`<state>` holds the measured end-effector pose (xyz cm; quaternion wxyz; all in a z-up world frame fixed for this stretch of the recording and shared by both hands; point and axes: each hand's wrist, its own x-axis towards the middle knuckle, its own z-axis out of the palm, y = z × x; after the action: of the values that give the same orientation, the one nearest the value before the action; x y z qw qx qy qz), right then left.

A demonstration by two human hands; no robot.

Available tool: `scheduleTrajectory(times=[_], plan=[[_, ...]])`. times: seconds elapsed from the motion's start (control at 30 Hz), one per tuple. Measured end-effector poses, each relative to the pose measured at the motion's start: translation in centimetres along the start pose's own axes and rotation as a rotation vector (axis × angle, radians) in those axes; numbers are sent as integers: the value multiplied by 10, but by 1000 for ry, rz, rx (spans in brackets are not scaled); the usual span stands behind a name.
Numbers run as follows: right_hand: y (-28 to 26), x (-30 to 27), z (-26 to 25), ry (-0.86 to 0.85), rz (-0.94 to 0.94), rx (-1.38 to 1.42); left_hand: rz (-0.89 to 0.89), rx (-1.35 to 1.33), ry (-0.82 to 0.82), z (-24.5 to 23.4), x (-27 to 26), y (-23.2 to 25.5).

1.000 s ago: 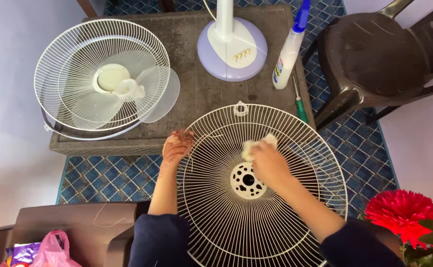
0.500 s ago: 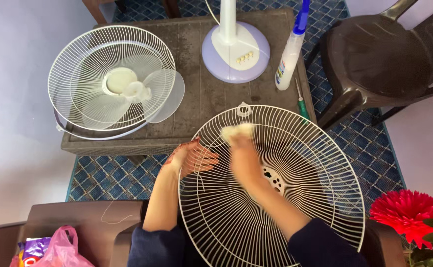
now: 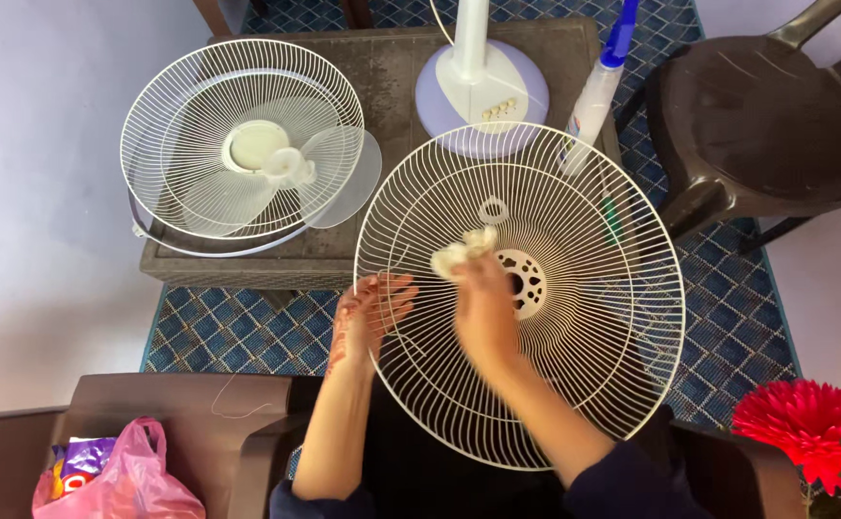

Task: The person cleans a disassembled electric fan using a cloth and spray cleaner. They wipe the fan base, motor housing, and both sides of the front grille, then wrap the power cord around the motor housing. The fan remains disassembled throughout the clip.

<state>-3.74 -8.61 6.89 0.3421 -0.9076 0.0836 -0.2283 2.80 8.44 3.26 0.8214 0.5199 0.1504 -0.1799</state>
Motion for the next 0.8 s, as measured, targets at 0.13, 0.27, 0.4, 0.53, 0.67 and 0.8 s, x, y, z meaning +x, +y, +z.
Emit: scheduleTrajectory(times=[0.13, 0.27, 0.4, 0.53, 0.67, 0.8], plan=[[-32, -30, 15, -151, -167, 302, 58, 29, -5, -1, 4, -1], [-10, -30, 17, -197, -496, -8, 102, 95, -122, 0, -5, 12], [20, -15, 14, -95, -277, -158, -23, 147, -113, 15, -15, 23], [4, -23, 28, -34, -247, 113, -64, 42, -196, 11, -15, 23], [-21, -40, 26, -246, -342, 259, -85, 12, -234, -6, -3, 16], [-25, -49, 9, -406, -396, 246, -227, 315, -189, -24, 18, 39]])
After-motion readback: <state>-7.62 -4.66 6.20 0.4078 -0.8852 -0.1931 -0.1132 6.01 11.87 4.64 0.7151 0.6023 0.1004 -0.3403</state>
